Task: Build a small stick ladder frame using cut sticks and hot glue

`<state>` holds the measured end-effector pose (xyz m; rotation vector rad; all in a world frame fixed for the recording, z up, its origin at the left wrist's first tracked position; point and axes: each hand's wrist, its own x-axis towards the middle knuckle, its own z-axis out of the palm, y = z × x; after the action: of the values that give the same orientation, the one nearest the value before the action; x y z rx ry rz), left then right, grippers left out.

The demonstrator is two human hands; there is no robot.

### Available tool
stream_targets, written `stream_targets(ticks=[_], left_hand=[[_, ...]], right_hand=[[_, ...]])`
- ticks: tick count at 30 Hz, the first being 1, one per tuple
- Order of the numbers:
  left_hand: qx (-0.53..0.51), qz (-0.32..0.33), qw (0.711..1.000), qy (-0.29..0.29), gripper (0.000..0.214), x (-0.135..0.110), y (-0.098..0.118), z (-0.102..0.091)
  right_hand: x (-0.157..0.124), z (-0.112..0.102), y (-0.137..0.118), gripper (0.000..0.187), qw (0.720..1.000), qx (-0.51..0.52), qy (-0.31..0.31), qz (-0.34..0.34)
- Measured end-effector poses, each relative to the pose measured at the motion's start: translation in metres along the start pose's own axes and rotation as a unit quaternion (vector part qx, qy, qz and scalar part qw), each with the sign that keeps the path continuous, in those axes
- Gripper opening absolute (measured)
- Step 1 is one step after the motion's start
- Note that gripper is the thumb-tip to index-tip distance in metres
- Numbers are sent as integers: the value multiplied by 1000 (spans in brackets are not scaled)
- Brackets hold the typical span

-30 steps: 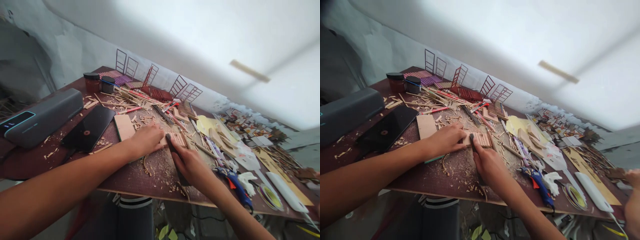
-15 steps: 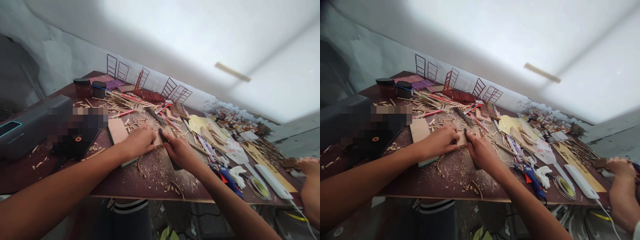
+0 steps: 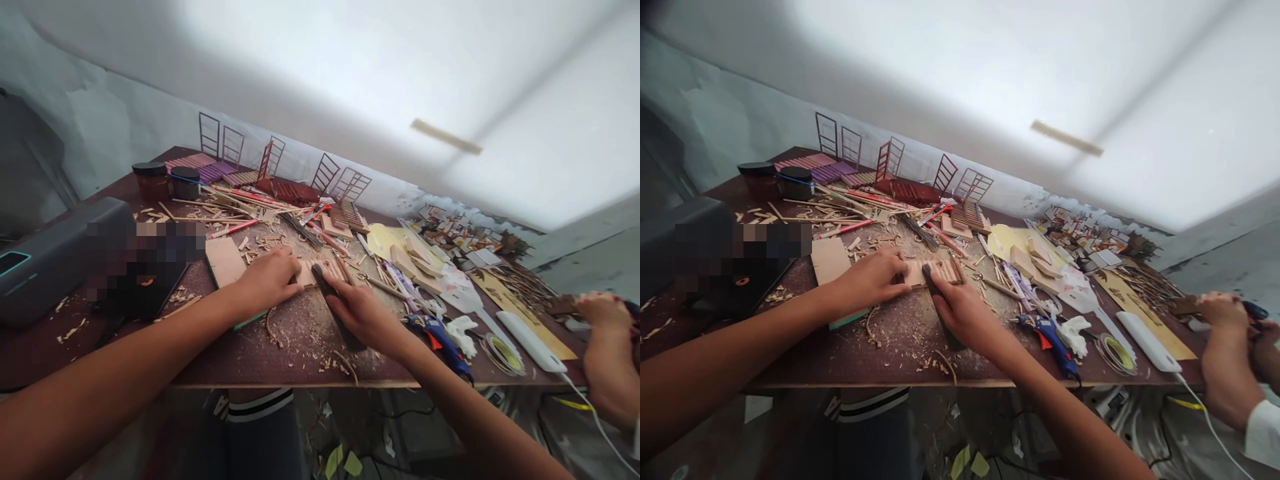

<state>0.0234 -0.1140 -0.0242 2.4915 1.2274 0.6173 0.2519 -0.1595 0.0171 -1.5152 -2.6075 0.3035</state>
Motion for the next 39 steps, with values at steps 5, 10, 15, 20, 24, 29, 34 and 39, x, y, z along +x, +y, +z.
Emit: stream_targets(ticks=[5, 10, 15, 20, 24, 29, 34, 39], left_hand=[[-23, -5, 1000, -8, 19, 2, 0, -1], [-17, -3, 1000, -8, 20, 3, -3, 0], [-44, 1, 999, -22, 15, 6, -4, 0], [-58, -3, 998, -21, 11, 8, -4, 0], [-50, 12, 998, -19, 11, 8, -7, -1], [-74, 29, 997, -9, 5, 11, -16, -1], [-80, 19, 997, 1, 33, 12, -24, -6], [-80, 24, 996, -19, 40, 8, -33, -19]], right_hand=[[-56, -9, 0, 53, 999, 25, -19, 42], [-25, -4, 6, 56, 998, 11, 42, 52], [55, 10, 21, 55, 998, 8, 68, 17], [107, 16, 26, 46, 994, -53, 94, 15], [115, 7, 37, 45, 986, -9, 166, 7], [104, -17, 92, 52, 953, 43, 285, 91], [96, -20, 151, 51, 917, -61, 356, 168], [98, -13, 153, 48, 906, -28, 405, 119]])
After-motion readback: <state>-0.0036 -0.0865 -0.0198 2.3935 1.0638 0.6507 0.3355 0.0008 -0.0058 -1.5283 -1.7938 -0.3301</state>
